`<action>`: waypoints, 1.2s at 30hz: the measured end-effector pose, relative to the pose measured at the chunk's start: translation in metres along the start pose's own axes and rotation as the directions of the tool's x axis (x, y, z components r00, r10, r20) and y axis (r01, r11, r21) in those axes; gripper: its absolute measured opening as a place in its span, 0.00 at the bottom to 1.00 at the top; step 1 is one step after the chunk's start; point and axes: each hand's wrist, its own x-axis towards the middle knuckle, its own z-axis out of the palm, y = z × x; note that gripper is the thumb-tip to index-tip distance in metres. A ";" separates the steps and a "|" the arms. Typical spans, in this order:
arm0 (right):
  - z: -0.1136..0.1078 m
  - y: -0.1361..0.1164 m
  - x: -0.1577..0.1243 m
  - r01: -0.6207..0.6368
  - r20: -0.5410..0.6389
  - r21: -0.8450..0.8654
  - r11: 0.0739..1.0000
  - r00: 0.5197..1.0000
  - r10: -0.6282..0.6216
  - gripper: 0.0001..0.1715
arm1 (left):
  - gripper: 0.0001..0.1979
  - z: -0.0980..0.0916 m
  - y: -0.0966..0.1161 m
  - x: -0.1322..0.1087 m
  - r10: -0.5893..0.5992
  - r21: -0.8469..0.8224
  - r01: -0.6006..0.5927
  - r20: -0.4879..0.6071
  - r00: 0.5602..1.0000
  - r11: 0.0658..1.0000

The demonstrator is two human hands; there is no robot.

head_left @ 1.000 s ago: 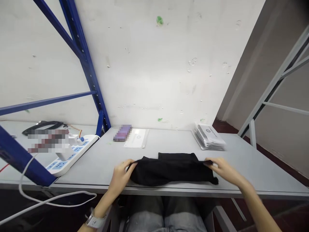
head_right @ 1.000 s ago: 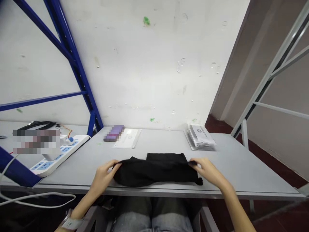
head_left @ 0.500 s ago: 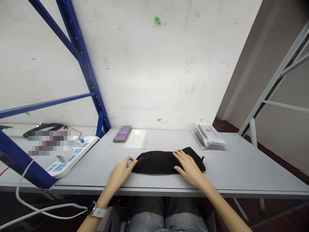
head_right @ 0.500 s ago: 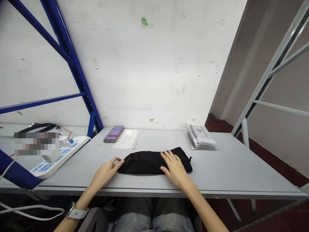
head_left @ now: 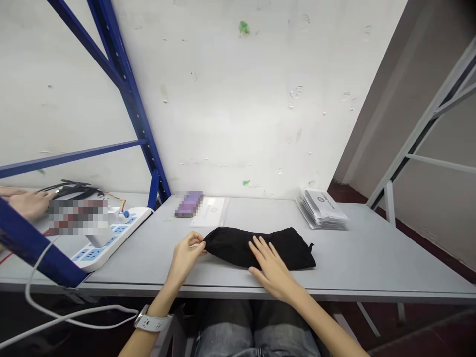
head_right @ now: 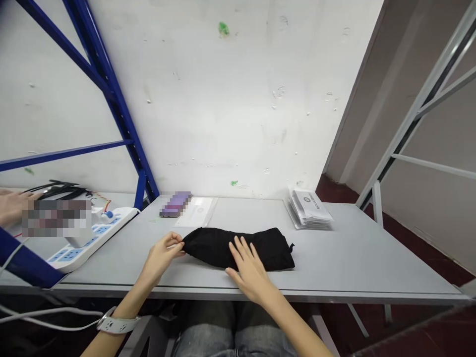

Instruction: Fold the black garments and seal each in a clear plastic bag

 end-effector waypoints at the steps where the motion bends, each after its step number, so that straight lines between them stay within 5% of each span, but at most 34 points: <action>1: 0.003 -0.003 0.003 0.020 0.006 -0.010 1.000 1.000 -0.020 0.36 | 0.11 0.003 0.003 0.001 0.011 -0.017 -0.011 -0.018 1.000 1.000; 9: 0.027 -0.013 0.031 0.069 -0.093 0.115 0.991 0.994 -0.058 0.44 | 0.06 0.047 0.055 0.004 0.283 0.120 -0.270 -0.105 0.953 0.955; 12: 0.033 -0.009 0.035 -0.066 -0.246 0.268 0.961 0.960 0.135 0.51 | 0.04 0.077 0.066 -0.002 0.351 0.112 -0.353 0.040 0.936 0.929; 15: 0.031 0.000 0.026 -0.176 -0.400 0.383 0.907 0.853 0.334 0.51 | 0.08 0.103 0.064 -0.007 0.386 0.048 -0.414 0.278 0.880 0.909; 17: 0.024 0.007 0.015 -0.182 -0.472 0.367 0.913 0.809 0.351 0.50 | 0.12 0.111 0.057 -0.009 0.398 0.036 -0.439 0.361 0.844 0.898; 20: 0.010 0.014 -0.001 -0.152 -0.500 0.191 0.970 0.835 0.229 0.44 | 0.15 0.106 0.043 -0.006 0.376 0.175 -0.443 0.317 0.871 0.879; 25: 0.001 0.014 -0.014 0.029 -0.294 -0.140 0.990 0.953 -0.070 0.35 | 0.14 0.080 0.018 0.006 0.207 0.448 -0.261 0.165 0.964 0.855; 29: 0.007 0.016 -0.010 0.033 -0.300 -0.216 0.976 0.949 -0.098 0.28 | 0.15 0.076 0.007 0.009 0.078 0.500 -0.169 0.199 0.977 0.849; 36: -0.005 0.036 0.009 0.055 -0.425 -0.325 0.944 0.883 -0.198 0.26 | 0.22 0.085 0.005 0.008 0.057 0.509 -0.168 0.228 0.972 0.844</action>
